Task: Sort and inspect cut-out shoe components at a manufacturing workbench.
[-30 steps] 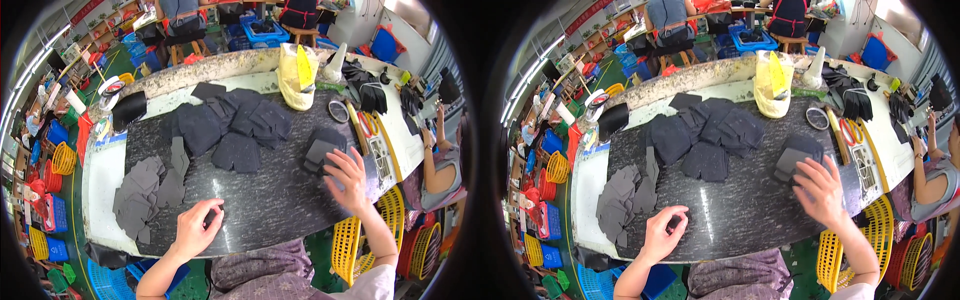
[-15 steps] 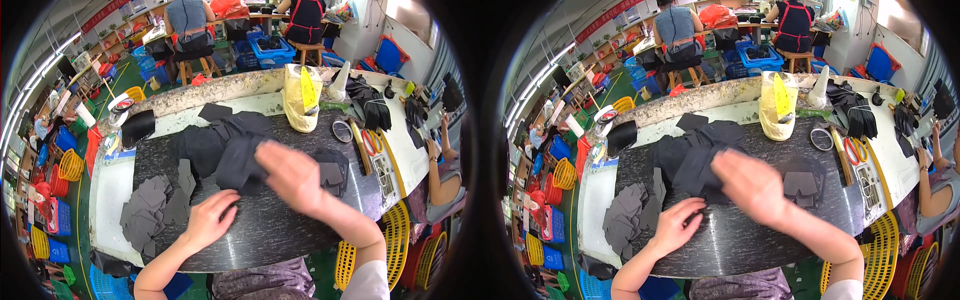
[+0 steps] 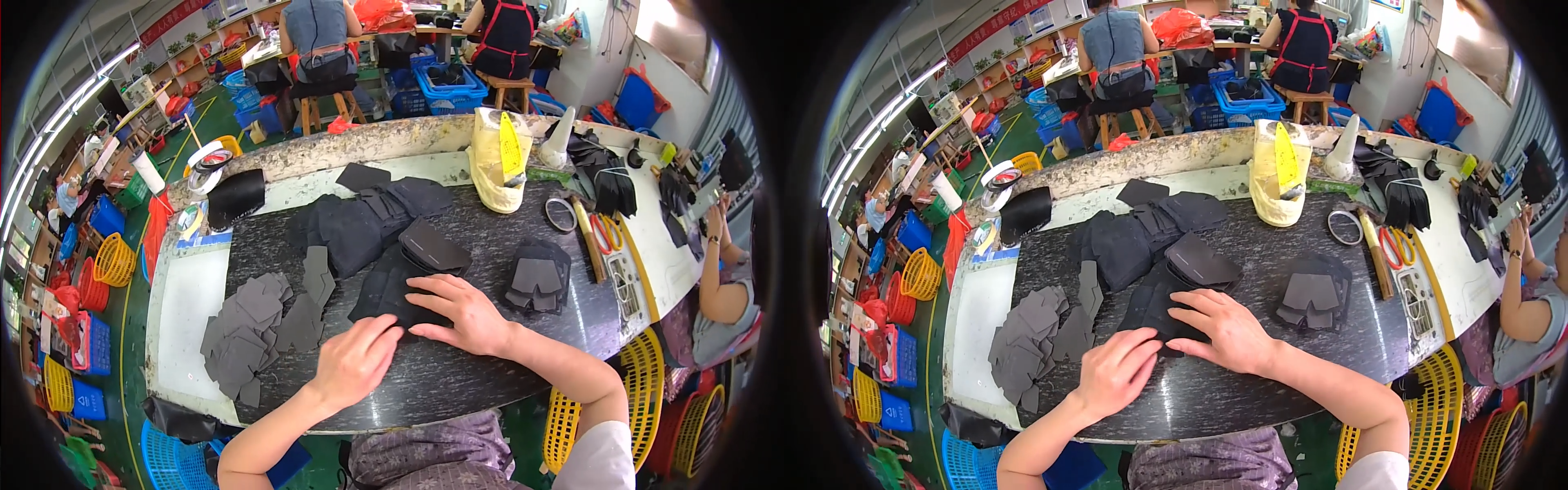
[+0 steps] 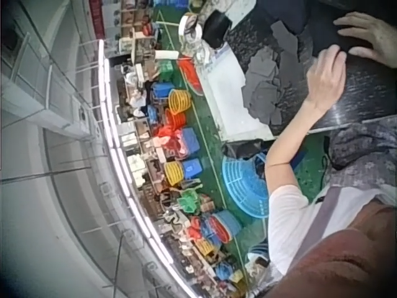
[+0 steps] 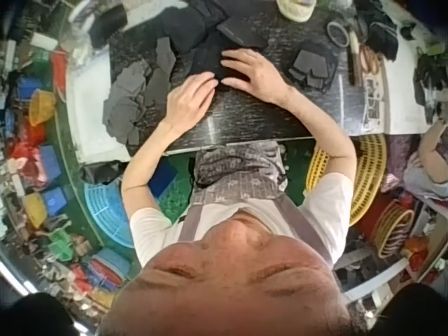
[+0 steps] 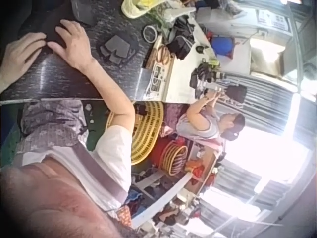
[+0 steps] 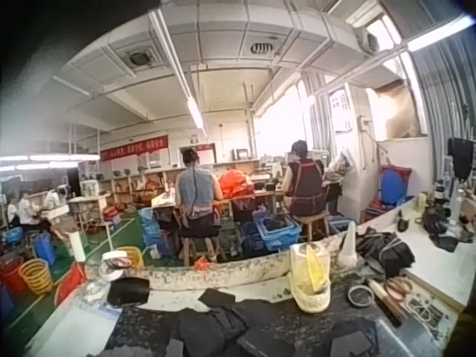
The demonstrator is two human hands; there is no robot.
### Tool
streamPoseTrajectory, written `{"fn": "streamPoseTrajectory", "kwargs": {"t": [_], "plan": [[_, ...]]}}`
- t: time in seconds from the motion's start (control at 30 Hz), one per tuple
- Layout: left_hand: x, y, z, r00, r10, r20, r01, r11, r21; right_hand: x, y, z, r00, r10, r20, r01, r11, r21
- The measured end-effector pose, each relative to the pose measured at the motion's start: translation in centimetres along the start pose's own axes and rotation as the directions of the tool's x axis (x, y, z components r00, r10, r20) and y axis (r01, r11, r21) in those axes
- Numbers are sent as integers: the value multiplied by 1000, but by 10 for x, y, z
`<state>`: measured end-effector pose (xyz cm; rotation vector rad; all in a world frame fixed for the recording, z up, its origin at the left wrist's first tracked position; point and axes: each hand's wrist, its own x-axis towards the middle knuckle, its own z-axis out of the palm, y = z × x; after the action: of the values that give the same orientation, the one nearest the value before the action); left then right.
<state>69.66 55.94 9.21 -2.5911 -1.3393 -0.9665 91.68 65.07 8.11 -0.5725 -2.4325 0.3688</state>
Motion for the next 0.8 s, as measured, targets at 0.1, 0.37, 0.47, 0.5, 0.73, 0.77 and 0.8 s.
{"fn": "streamPoseTrajectory", "kwargs": {"t": [0.1,0.37,0.47,0.5,0.73,0.77,0.8], "plan": [[7,-9,17,995,57,84,-65,993,99,8,6,-11,994,-49,-100,31,983,-181],[3,-15,27,986,88,144,-116,974,195,59,57,-54,750,563,-347,-458,820,342],[3,-13,24,989,73,131,-92,985,145,85,66,-59,800,556,-224,-157,555,817],[7,-12,25,993,67,98,-73,995,60,86,73,-49,766,615,-185,-356,646,675],[-6,-15,13,991,-99,94,112,983,-144,15,2,7,995,46,-88,-43,999,30],[-6,-15,14,991,-97,97,110,983,-148,9,1,16,995,23,-92,-25,999,-20],[-7,-15,16,995,-50,81,60,991,-119,5,6,20,994,11,-111,-12,1000,-10]]}}
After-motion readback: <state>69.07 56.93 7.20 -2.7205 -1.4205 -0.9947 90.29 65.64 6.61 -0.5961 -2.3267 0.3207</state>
